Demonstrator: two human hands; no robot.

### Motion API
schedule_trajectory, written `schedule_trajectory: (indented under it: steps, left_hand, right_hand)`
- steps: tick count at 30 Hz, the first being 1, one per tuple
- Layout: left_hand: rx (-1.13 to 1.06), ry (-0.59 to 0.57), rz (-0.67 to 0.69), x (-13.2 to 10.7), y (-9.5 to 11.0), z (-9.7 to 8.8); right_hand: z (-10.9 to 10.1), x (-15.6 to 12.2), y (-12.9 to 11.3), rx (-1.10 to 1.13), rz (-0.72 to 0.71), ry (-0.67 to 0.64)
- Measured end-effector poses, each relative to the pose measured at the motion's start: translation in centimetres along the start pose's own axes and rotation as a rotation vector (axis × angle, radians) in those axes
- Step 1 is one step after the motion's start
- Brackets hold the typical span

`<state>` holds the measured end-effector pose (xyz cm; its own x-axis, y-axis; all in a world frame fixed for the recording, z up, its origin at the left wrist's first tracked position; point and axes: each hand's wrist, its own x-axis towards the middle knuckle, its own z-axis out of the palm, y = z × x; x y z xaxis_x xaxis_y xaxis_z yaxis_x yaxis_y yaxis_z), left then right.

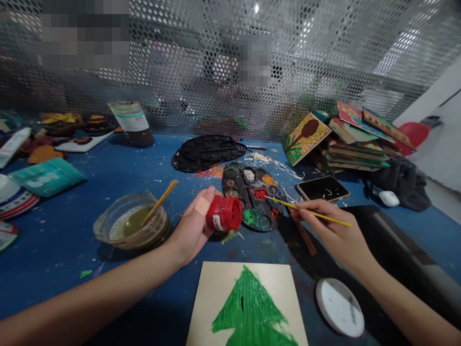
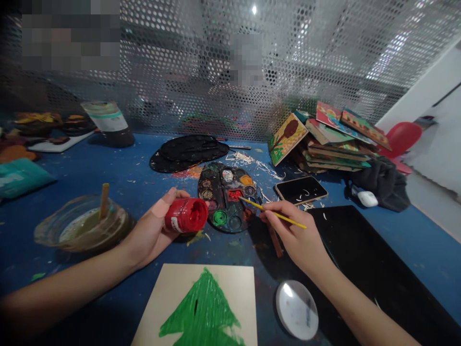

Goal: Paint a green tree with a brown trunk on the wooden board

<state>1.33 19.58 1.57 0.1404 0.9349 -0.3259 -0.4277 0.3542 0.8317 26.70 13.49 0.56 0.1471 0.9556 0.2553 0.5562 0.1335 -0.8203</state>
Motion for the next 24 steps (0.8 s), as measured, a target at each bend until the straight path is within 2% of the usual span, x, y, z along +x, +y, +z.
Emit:
schedule_trajectory:
  steps: [5, 12, 16, 18, 22, 24]
  left_hand:
    - [0.063, -0.008, 0.007, 0.2, 0.0, -0.2]
    - [0.090, 0.003, -0.002, 0.1, 0.0, -0.3]
    - [0.090, 0.004, -0.003, 0.2, 0.1, -0.3]
    - [0.089, 0.003, -0.002, 0.2, 0.1, -0.3]
    - [0.080, 0.000, 0.003, 0.1, 0.0, -0.3]
    - [0.074, -0.001, 0.008, 0.1, 0.0, -0.3]
  right_hand:
    - [-0.4, -0.2, -0.6, -0.003, -0.008, -0.052]
    - [-1.3, 0.3, -0.7, -0.028, -0.107, -0.117]
    - [-1.4, 0.4, -0.8, -0.038, -0.136, -0.096]
    - [-1.2, 0.3, -0.7, -0.021, -0.079, -0.070]
    - [-0.7, 0.3, -0.3, 0.122, 0.131, 0.053]
    - [-0.7, 0.4, 0.0, 0.173, 0.159, 0.077]
